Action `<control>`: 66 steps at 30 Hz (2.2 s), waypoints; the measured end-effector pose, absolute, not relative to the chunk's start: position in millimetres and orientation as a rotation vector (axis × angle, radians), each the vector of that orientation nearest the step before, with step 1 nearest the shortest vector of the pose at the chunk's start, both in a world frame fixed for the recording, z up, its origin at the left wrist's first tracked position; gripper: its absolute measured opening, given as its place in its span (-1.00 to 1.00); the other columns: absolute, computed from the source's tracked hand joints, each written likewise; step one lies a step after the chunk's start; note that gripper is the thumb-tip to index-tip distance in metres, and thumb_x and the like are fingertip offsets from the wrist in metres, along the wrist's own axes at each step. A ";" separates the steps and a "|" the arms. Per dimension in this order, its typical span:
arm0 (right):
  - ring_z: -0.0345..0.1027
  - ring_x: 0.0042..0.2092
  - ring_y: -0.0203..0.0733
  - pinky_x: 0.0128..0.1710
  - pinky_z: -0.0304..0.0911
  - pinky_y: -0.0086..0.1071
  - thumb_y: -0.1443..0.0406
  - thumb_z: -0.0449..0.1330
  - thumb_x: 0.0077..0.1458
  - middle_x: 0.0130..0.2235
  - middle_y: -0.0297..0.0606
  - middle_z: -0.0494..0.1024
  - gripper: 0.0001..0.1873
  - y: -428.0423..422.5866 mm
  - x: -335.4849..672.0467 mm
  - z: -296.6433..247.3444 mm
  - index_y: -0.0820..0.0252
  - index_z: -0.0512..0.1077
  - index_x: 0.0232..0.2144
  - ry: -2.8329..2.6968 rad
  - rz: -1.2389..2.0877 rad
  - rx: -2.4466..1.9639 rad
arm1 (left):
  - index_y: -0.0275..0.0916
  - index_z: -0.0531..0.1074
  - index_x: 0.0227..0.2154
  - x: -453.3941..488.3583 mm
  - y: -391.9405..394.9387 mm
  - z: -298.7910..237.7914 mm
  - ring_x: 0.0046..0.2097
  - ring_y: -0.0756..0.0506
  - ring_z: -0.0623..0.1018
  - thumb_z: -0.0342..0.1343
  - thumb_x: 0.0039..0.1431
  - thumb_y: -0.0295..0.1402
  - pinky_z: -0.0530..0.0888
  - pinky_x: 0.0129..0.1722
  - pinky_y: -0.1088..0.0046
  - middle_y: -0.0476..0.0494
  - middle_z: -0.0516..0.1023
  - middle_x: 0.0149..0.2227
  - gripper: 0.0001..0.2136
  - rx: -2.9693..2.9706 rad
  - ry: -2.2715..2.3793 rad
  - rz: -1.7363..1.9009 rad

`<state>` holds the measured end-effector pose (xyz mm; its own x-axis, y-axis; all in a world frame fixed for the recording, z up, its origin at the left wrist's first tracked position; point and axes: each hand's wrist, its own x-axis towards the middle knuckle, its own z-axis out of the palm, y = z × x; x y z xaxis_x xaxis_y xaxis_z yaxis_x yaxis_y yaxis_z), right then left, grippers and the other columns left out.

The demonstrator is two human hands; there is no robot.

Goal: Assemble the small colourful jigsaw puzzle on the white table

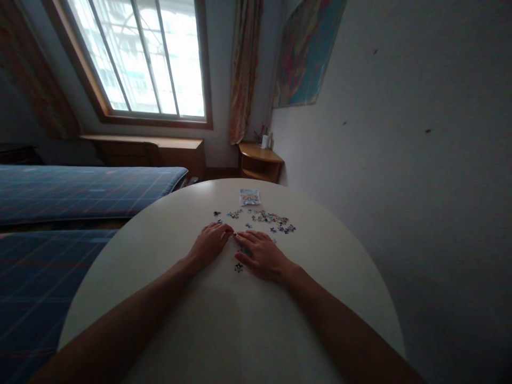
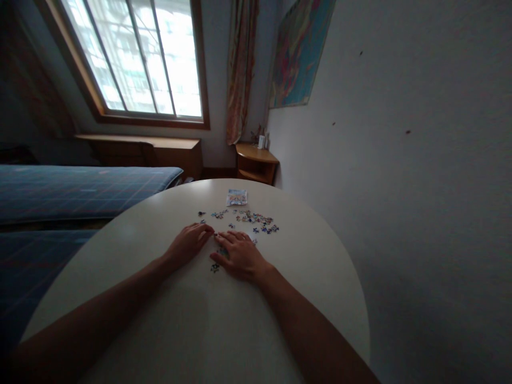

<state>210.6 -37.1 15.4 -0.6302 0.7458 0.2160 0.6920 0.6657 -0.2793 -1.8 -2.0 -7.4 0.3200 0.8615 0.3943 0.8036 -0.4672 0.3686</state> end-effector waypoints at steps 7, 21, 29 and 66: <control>0.06 0.33 0.01 0.31 -0.09 -0.07 -0.11 -0.17 0.32 0.29 -0.18 0.30 -0.31 -35.0 211.2 13.2 0.15 0.26 0.27 -2.585 0.248 -1.165 | -0.17 0.50 -0.22 -0.2 -4.0 -7.3 -0.06 -0.16 0.54 -0.01 0.34 -0.35 0.39 0.05 0.23 -0.12 0.61 -0.15 -0.83 2.492 1.587 0.821; 0.15 0.26 0.02 0.28 -0.05 -0.10 -0.03 -0.21 0.36 0.18 -0.12 0.45 -0.35 -21.4 243.4 14.5 0.23 0.41 0.15 -2.356 0.054 -1.576 | -0.15 0.54 -0.24 -2.3 -8.4 -1.7 0.00 -0.22 0.51 0.03 0.31 -0.36 0.35 0.08 0.15 -0.14 0.60 -0.12 -0.83 2.584 1.700 0.738; 0.17 0.26 -0.04 0.28 0.03 -0.14 0.26 -0.05 0.31 0.21 -0.19 0.42 -0.55 -2.3 300.6 5.1 0.19 0.41 0.15 -2.307 0.112 -1.648 | -0.15 0.54 -0.13 -3.5 -7.0 -7.3 0.06 -0.22 0.49 -0.04 0.34 -0.31 0.37 0.13 0.11 -0.16 0.55 0.04 -0.76 2.548 1.663 0.772; 0.02 0.36 -0.04 0.34 -0.11 -0.05 0.03 -0.16 0.36 0.35 -0.12 0.19 -0.41 28.8 294.7 3.3 0.14 0.21 0.29 -2.284 0.216 -1.705 | -0.23 0.47 -0.01 -6.9 1.2 -19.8 0.19 -0.19 0.44 -0.14 0.32 -0.41 0.34 0.23 0.18 -0.21 0.40 0.21 -0.68 2.434 1.545 0.769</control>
